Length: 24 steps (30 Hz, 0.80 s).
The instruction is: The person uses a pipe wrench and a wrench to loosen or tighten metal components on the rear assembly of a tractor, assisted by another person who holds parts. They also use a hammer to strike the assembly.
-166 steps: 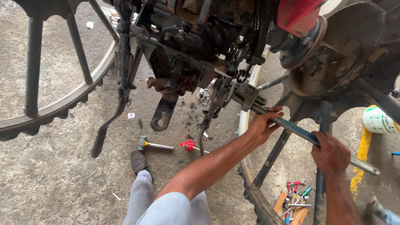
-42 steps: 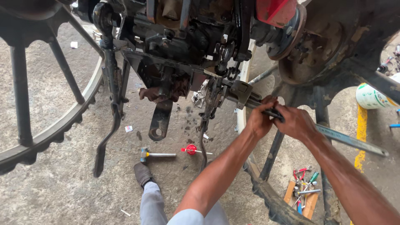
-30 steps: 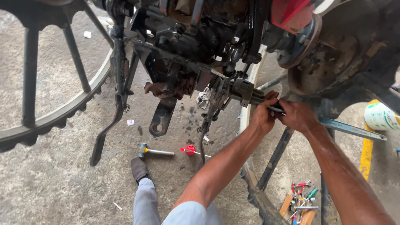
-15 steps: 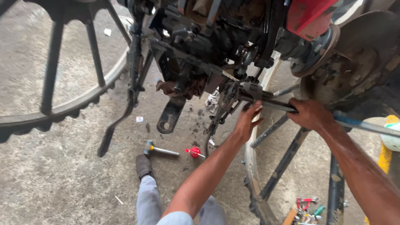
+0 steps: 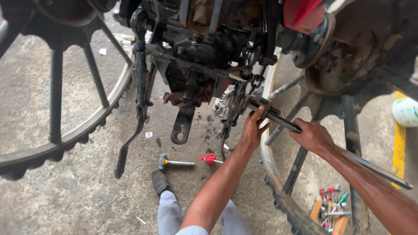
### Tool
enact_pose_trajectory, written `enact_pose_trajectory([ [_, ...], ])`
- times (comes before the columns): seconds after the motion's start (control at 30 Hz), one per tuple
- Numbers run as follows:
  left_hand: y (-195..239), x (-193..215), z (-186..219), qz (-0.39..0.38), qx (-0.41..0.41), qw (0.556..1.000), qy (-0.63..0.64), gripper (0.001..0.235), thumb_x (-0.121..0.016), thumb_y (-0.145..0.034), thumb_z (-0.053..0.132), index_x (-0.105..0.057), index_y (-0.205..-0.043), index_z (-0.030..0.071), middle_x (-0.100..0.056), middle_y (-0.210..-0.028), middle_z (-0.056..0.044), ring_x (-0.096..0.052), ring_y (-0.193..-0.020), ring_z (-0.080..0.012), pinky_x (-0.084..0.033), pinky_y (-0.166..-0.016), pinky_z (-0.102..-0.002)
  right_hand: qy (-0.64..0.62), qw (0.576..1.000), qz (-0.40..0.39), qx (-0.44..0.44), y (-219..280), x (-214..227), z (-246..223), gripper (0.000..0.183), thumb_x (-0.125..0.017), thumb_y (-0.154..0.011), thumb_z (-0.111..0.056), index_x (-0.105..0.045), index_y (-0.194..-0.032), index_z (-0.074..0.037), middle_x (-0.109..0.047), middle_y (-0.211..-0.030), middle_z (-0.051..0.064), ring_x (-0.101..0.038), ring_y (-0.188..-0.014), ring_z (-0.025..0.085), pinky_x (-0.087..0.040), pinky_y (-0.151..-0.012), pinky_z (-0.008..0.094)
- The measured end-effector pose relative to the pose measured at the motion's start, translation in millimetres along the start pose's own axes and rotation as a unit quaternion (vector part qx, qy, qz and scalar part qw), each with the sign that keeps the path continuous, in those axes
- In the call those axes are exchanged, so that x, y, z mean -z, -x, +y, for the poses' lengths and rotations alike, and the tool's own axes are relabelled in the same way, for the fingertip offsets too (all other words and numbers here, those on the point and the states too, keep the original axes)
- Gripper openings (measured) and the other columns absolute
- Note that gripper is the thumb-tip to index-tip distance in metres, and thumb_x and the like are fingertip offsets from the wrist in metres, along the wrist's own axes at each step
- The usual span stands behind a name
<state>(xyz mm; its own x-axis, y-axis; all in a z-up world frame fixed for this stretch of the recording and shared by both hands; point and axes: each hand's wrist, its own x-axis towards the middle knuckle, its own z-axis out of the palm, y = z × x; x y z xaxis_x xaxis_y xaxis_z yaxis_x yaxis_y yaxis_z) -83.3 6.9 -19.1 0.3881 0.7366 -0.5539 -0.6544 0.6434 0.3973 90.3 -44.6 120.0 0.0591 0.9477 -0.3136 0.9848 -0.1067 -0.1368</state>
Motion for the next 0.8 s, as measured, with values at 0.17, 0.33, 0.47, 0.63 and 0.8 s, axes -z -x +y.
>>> enact_pose_trajectory([
  [0.17, 18, -10, -6, -0.041, -0.012, 0.999, 0.019, 0.074, -0.078, -0.085, 0.047, -0.049, -0.139, 0.006, -0.057, -0.135, -0.012, -0.054, -0.127, -0.0279, -0.046, -0.101, -0.047, -0.038, 0.994, -0.010, -0.103, 39, -1, -33, 0.027, -0.069, -0.089, -0.034, -0.067, -0.107, -0.013, -0.073, -0.077, 0.017, -0.072, -0.074, 0.040, -0.055, -0.069, 0.053],
  [0.33, 57, -14, 3, -0.042, 0.033, 0.998, 0.021, 0.069, -0.079, -0.084, 0.043, -0.048, -0.135, 0.009, -0.059, -0.127, -0.009, -0.060, -0.112, -0.0274, -0.049, -0.092, -0.048, -0.068, 0.986, -0.012, -0.150, 77, -5, -72, 0.030, -0.069, -0.090, -0.029, -0.064, -0.112, -0.010, -0.072, -0.073, 0.015, -0.073, -0.065, 0.034, -0.056, -0.059, 0.049],
  [0.47, 91, -19, 9, -0.043, 0.081, 0.996, -0.011, 0.062, -0.075, -0.088, 0.036, -0.047, -0.133, 0.004, -0.061, -0.115, -0.010, -0.065, -0.109, -0.0282, -0.054, -0.093, -0.048, -0.098, 0.973, -0.053, -0.201, 97, -18, -98, 0.029, -0.064, -0.097, -0.023, -0.059, -0.121, -0.007, -0.072, -0.071, 0.012, -0.073, -0.057, 0.030, -0.056, -0.049, 0.043],
  [0.63, 111, -23, 6, -0.048, 0.197, 0.967, 0.153, 0.028, -0.069, -0.099, 0.029, -0.051, -0.108, 0.010, -0.062, -0.083, -0.002, -0.060, -0.073, -0.0161, -0.055, -0.080, -0.036, -0.158, 0.978, 0.021, -0.131, 118, -35, -129, 0.040, -0.064, -0.092, -0.019, -0.054, -0.128, -0.006, -0.073, -0.092, 0.018, -0.074, -0.069, 0.031, -0.059, -0.057, 0.041],
  [0.8, 107, 5, 11, -0.040, 0.226, 0.952, 0.205, 0.029, -0.066, -0.102, 0.024, -0.047, -0.082, 0.015, -0.040, -0.056, 0.007, -0.038, -0.046, -0.0084, -0.050, -0.065, -0.031, -0.173, 0.978, 0.025, -0.115, 129, -41, -167, 0.064, -0.072, -0.086, -0.012, -0.040, -0.140, 0.000, -0.067, -0.117, 0.028, -0.073, -0.089, 0.042, -0.060, -0.071, 0.048],
])
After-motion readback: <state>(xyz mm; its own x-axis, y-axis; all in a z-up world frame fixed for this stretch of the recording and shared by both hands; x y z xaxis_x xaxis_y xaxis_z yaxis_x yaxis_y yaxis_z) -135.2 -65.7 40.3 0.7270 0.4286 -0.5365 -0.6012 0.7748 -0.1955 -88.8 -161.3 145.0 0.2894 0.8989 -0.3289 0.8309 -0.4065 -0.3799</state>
